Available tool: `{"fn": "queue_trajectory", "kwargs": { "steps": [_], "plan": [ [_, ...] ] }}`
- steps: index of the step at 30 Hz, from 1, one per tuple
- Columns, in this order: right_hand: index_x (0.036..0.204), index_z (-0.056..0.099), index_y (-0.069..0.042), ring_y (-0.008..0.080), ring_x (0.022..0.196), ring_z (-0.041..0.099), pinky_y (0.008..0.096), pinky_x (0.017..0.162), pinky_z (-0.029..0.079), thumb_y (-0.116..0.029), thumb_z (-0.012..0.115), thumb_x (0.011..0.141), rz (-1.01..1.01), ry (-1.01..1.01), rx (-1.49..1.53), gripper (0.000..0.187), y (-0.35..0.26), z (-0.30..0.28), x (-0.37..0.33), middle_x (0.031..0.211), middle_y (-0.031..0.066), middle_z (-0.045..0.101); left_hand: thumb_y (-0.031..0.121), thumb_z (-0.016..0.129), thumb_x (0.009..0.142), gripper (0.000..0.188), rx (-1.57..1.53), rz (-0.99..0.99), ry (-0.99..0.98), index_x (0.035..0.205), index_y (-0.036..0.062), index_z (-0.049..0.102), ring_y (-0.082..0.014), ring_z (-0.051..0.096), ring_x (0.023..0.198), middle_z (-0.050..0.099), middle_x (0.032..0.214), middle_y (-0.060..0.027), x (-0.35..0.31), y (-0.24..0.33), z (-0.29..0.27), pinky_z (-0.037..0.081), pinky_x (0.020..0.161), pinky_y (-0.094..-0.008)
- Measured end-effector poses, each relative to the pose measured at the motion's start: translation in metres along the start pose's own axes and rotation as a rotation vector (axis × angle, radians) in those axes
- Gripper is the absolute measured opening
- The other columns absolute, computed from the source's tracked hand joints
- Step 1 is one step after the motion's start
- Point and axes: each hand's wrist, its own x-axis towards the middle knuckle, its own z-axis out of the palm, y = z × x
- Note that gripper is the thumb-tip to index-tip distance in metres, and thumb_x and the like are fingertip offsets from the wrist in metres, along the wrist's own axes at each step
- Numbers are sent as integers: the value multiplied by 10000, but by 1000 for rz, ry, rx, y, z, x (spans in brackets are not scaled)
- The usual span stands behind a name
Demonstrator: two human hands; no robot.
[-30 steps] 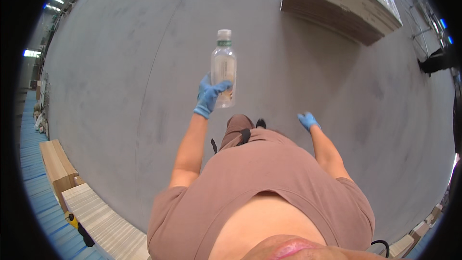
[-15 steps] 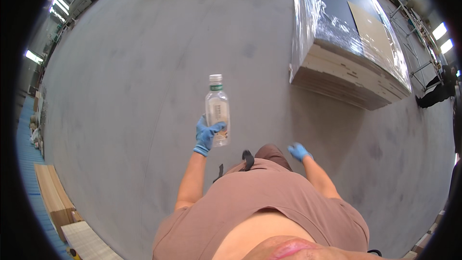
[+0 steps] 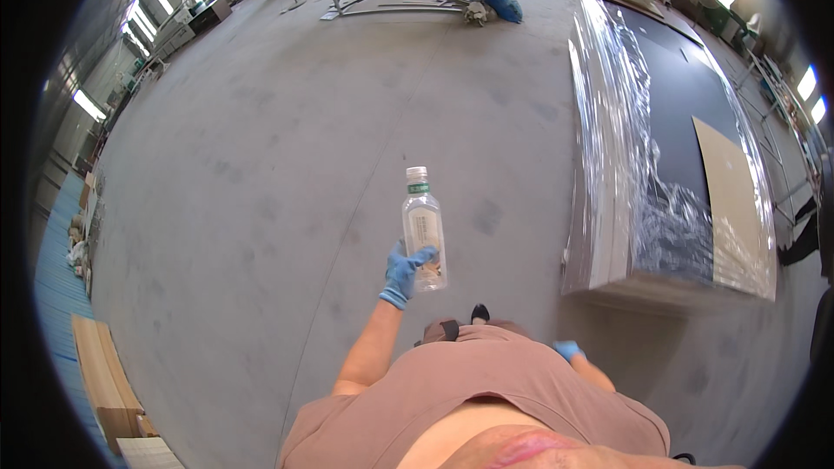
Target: The person sweeps debris into a green bin, picks up crumpled paper by hand, and discards empty plastic bottles. They walk through the space carrying bottles and place them into the bin, then sweep again near the bin.
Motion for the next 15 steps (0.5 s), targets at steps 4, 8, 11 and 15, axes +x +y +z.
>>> {"fn": "queue_trajectory", "kwargs": {
  "steps": [4,8,11,15],
  "plan": [
    [1162,678,27,397,1086,653,461,949,493,-437,555,883,-360,319,-128,555,-278,-152,66,1138,261,689,121,814,784,497,-75,66,56,1203,-18,585,-202,700,889,699,1043,-111,90,30,-23,595,782,-337],
    [1191,666,19,276,1078,666,364,943,499,-380,597,906,-762,396,144,495,-493,-250,106,1120,198,711,130,815,784,493,-18,92,62,1196,-16,586,-205,698,918,700,1056,-115,183,52,-48,588,800,-328],
    [1160,680,5,204,957,654,338,866,509,-350,601,917,-975,380,428,437,-576,-274,138,1004,131,715,132,813,782,518,61,85,52,1219,-13,575,-212,700,918,695,1071,-120,264,80,-58,589,800,-331],
    [925,670,-7,179,719,595,349,703,498,-385,581,916,-557,313,71,388,-583,-263,186,775,87,660,137,820,776,567,9,38,23,1251,-9,549,-217,700,919,685,1087,-133,393,147,-52,594,783,-338]
  ]
}}
